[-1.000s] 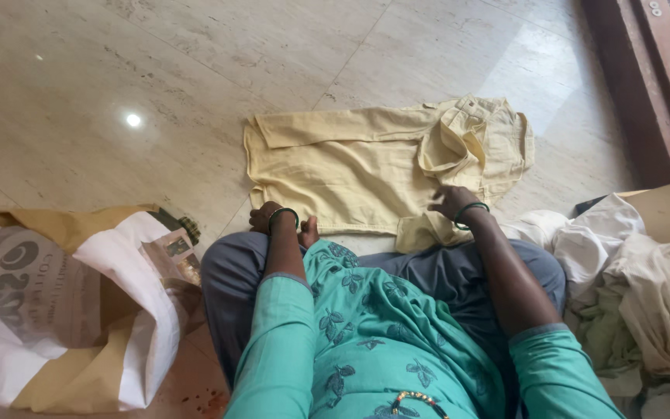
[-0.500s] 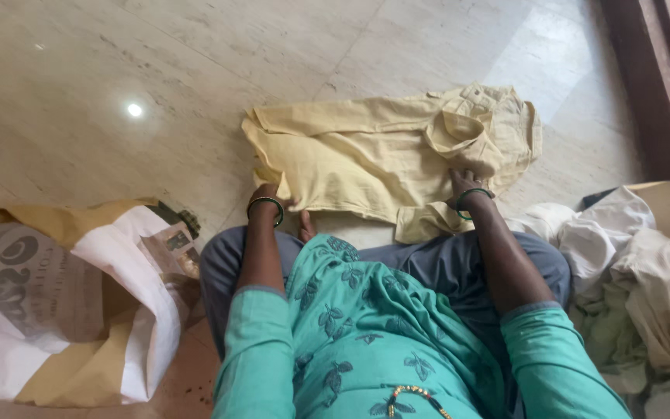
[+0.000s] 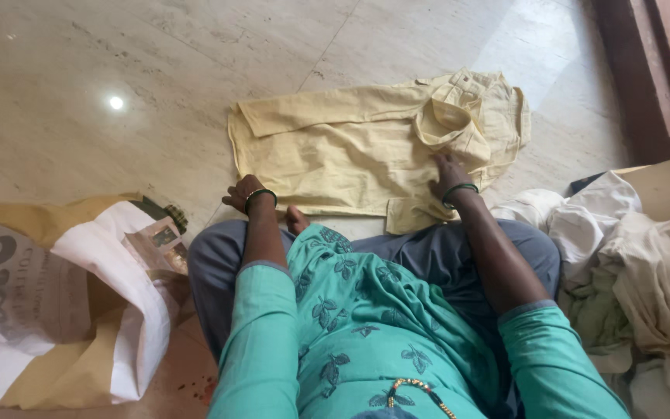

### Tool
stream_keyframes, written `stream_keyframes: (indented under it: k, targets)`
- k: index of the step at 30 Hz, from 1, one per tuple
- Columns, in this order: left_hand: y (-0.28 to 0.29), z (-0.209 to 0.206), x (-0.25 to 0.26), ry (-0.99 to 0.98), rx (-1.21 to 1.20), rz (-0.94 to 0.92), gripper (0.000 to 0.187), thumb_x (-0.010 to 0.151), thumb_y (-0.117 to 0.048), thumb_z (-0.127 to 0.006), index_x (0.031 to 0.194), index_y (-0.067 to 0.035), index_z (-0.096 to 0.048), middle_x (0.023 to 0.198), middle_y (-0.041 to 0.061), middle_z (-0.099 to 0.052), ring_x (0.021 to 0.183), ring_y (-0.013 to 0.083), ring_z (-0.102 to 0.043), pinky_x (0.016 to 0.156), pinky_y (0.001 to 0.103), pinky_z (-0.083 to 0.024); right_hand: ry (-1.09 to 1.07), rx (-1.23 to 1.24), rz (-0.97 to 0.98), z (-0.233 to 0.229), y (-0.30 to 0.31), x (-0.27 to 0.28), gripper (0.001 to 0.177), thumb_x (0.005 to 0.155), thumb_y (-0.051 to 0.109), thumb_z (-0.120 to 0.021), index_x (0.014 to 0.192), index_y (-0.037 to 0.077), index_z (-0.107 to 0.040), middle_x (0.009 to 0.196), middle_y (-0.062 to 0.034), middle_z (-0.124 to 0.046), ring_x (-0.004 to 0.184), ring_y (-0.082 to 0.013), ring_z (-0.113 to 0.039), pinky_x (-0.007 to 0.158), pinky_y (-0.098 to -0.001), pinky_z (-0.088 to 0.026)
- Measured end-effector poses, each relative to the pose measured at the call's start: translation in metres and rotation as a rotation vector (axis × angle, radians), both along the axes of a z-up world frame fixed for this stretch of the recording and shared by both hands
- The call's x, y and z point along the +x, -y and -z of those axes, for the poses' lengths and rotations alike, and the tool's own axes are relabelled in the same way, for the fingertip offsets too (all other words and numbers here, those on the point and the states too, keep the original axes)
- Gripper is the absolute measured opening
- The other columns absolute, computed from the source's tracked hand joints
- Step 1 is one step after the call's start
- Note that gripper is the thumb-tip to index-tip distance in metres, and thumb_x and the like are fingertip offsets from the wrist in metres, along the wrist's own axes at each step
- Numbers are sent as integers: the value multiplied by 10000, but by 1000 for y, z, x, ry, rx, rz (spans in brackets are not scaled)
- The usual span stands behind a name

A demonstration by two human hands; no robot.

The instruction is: The person folds a shirt on the floor by smoothing the fabric, folding in the sleeves and sides, and then folding the body of the garment into a square.

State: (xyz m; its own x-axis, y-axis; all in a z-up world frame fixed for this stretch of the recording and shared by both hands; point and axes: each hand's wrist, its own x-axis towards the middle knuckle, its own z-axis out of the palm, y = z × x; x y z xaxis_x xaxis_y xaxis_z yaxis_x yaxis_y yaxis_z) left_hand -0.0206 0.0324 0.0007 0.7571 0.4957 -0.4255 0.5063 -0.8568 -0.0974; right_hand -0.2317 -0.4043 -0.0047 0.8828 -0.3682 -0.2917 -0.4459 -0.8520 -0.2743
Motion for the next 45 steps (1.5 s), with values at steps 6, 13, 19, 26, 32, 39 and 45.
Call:
stream_keyframes:
  k: [6,13,19,26,32,39,45]
  targets:
    - [-7,-3,0,-114,50,-19,556,935,-424,-721,1387,-143,-561,1379,108,-580,1249,312,-539,1031,611,-391,-222,-41,-289,7,-6,-2,979,611,209,-922,1482,276,-480,1595,-138,-321,1453,-425,-357,1051,-542,-426]
    - [2,13,9,133,27,192,585,938,-378,-719,1452,-164,-539,1468,115,-547,1353,329,-508,1077,624,-386,-276,447,-684,43,-18,-3,275,817,291,-711,1044,163,-800,1088,-86,-790,1035,-286,-733,916,-391,-567]
    - [8,51,33,414,-503,574,792,814,-246,-806,1523,-330,-463,1601,75,-411,1469,339,-402,1152,553,-447,-337,220,-345,22,-31,6,370,806,453,-742,942,116,-811,944,-127,-787,886,-327,-739,814,-442,-570]
    - [45,-1,37,-39,-357,606,1379,568,-428,-1009,1618,-469,-117,1736,12,98,1583,385,69,1202,735,-157,-80,57,28,-6,-3,8,507,794,498,-813,1129,120,-765,1128,-164,-730,1076,-388,-674,906,-491,-538]
    - [52,-19,58,-139,-304,591,1446,500,-369,-1036,1605,-482,-111,1738,-19,162,1591,379,105,1190,751,-158,-41,-51,452,-16,61,32,1115,772,429,-883,1592,96,-206,1106,-235,-713,1053,-420,-683,899,-515,-541]
    - [125,27,37,95,-279,867,1235,616,-480,-956,1624,-344,-255,1728,81,37,1583,411,-3,1183,748,-132,197,-275,359,-34,31,68,1152,753,391,-910,1628,226,-179,1289,-229,-630,1020,-374,-695,737,-492,-571]
    - [167,-12,-16,8,-389,1212,1372,465,-660,-949,1587,-449,-188,1714,64,59,1566,400,53,1146,768,-17,234,-118,192,27,58,118,558,905,263,-819,1337,165,-481,1276,-197,-650,1095,-408,-689,870,-522,-567]
